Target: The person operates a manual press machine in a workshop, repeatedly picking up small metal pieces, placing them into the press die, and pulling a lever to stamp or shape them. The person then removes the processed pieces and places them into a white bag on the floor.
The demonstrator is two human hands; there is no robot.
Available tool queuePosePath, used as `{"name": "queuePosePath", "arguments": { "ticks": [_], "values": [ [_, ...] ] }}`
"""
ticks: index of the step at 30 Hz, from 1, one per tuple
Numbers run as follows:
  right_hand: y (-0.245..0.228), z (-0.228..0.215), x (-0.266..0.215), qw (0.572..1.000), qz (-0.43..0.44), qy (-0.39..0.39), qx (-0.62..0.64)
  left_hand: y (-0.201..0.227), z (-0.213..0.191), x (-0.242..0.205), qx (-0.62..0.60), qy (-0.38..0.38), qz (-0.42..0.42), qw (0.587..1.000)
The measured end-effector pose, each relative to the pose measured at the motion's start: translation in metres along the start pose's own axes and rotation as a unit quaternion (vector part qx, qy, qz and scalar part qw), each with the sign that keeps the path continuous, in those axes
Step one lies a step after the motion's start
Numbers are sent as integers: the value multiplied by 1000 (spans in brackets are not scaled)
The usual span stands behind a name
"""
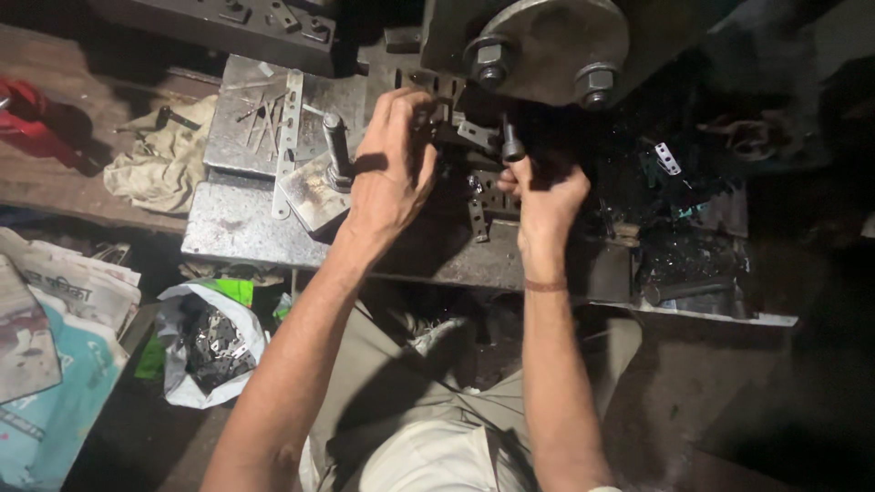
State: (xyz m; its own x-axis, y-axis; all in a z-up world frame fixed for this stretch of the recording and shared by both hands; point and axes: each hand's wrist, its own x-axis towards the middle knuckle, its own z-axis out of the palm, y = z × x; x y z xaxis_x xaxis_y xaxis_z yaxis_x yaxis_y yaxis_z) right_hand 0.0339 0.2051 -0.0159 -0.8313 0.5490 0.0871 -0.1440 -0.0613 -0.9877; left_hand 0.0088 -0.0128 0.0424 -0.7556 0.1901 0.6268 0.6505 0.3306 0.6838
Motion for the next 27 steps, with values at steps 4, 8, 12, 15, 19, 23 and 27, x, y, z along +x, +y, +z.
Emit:
{"name": "queuePosePath", "arguments": {
  "ticks": [4,8,12,15,19,23,27],
  "values": [
    [34,4,19,999,4,35,24,-3,2,1,13,9,8,1000],
    [57,1,30,999,-28,22,37,-3,1,0,17,1,-7,1000],
    [60,1,39,997,4,71,-1,-5,1,0,36,-5,-3,999],
    [66,2,37,995,-78,54,6,-5,2,0,49,-14,-7,999],
    [65,6,37,988,-136,65,-33,-8,4,1,67,-24,1,997],
    [60,15,33,984,-91,70,-140,-15,11,-1,101,-40,6,994],
    [50,11,18,922,-247,35,-297,-23,20,-5,207,-73,-4,976]
  ]
}}
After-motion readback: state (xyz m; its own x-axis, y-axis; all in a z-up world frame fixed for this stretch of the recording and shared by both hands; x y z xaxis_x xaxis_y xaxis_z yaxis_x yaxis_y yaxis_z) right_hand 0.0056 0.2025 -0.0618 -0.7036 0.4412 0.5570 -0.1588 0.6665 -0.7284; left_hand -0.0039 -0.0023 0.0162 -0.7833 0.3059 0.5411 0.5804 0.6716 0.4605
